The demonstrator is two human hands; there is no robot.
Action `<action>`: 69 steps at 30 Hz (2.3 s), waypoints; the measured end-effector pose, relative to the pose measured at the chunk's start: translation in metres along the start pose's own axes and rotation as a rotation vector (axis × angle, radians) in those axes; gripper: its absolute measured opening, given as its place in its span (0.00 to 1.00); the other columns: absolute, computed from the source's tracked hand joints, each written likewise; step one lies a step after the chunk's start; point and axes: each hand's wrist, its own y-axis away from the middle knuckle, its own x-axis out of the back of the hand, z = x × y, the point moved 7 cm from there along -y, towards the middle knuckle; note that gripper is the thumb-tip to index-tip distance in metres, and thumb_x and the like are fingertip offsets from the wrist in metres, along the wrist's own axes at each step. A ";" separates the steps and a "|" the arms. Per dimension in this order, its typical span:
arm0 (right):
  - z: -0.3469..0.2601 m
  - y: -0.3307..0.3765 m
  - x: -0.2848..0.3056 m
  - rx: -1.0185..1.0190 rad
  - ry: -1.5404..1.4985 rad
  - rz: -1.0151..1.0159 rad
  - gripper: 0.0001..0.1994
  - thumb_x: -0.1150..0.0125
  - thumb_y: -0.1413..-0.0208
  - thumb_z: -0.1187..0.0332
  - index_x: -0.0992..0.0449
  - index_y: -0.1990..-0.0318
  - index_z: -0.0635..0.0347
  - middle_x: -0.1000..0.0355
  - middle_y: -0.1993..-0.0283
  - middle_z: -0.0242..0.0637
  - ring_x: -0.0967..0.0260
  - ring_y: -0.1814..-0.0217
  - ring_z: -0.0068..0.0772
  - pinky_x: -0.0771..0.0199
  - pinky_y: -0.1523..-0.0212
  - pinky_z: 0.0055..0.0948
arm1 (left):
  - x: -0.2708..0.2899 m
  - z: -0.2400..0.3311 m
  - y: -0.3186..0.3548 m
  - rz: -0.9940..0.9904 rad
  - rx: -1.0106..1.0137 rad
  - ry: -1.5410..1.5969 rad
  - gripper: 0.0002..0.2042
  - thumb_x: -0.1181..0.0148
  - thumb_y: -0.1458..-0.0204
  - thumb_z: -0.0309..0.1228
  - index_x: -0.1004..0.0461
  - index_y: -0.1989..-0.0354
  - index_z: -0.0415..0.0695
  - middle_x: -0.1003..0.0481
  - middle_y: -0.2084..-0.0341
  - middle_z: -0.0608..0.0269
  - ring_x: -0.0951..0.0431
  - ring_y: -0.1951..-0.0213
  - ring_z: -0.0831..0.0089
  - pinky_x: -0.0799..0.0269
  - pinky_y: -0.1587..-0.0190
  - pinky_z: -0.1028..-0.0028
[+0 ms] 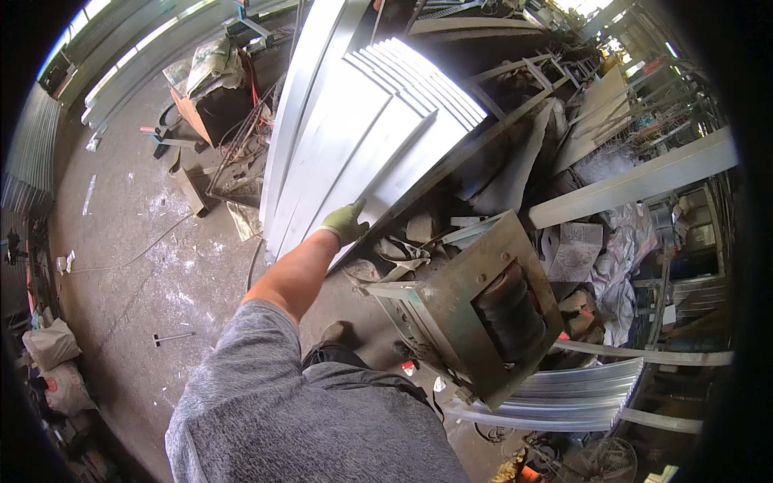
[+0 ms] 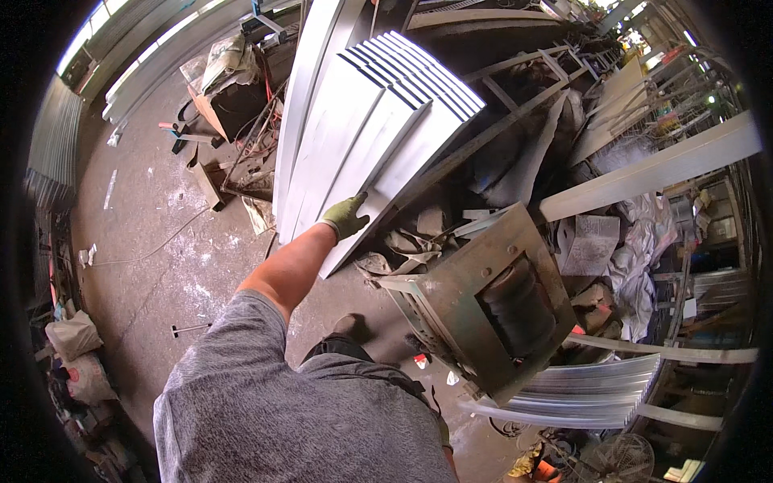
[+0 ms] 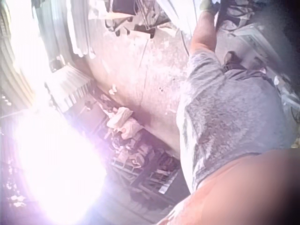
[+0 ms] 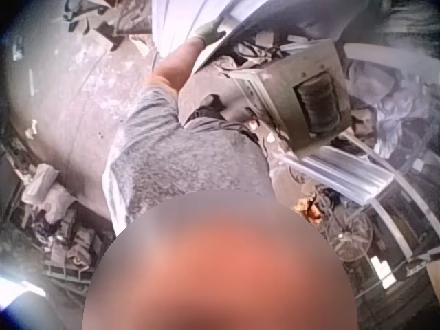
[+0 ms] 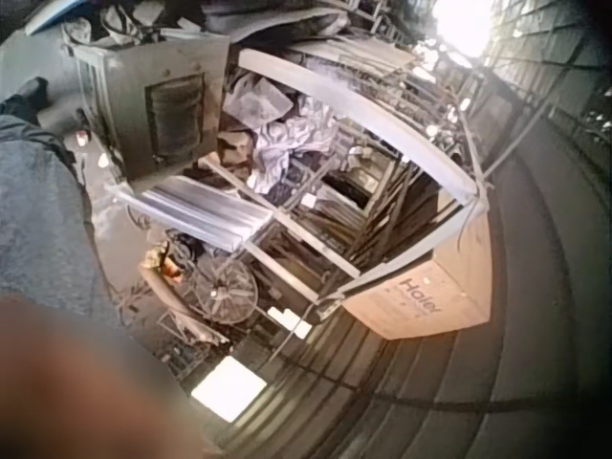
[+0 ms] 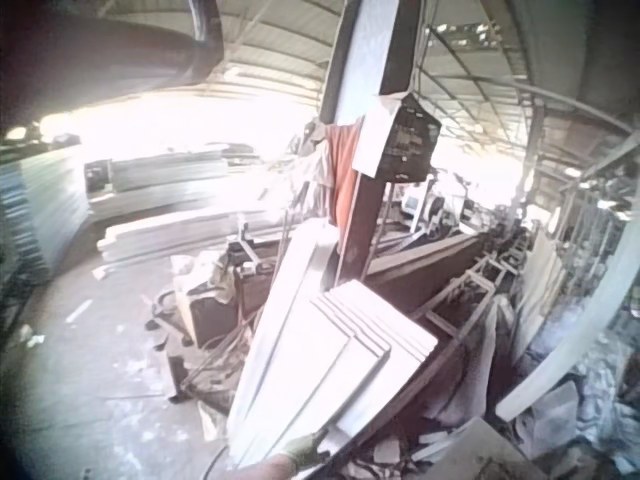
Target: The person repeatedly feeds long metal bars into a bench grinder, pulls them back, and stacks them against a nearby rack. The cycle of grinding and stacking continues throughout the clip.
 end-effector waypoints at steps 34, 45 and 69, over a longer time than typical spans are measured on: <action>0.288 0.022 0.351 -0.291 -0.336 1.067 0.40 0.28 0.42 0.47 0.31 0.27 0.61 0.26 0.30 0.60 0.28 0.28 0.64 0.27 0.29 0.53 | -0.180 -0.140 0.452 -0.391 0.492 -0.204 0.24 0.30 0.47 0.43 0.14 0.49 0.35 0.13 0.54 0.41 0.12 0.48 0.54 0.18 0.43 0.59; 0.213 0.070 0.600 -0.120 -0.317 1.625 0.59 0.30 0.44 0.33 0.54 0.14 0.55 0.44 0.15 0.55 0.38 0.19 0.64 0.30 0.27 0.61 | -0.122 -0.141 0.539 -0.184 0.620 -0.148 0.35 0.25 0.44 0.51 0.21 0.37 0.34 0.17 0.42 0.43 0.18 0.39 0.54 0.22 0.35 0.57; 0.275 0.182 0.531 0.534 -0.479 1.360 0.39 0.25 0.35 0.51 0.32 0.26 0.66 0.30 0.25 0.53 0.29 0.26 0.50 0.28 0.26 0.45 | -0.238 -0.045 0.533 -0.277 0.414 0.121 0.33 0.34 0.40 0.45 0.24 0.32 0.33 0.19 0.38 0.40 0.18 0.36 0.55 0.24 0.33 0.62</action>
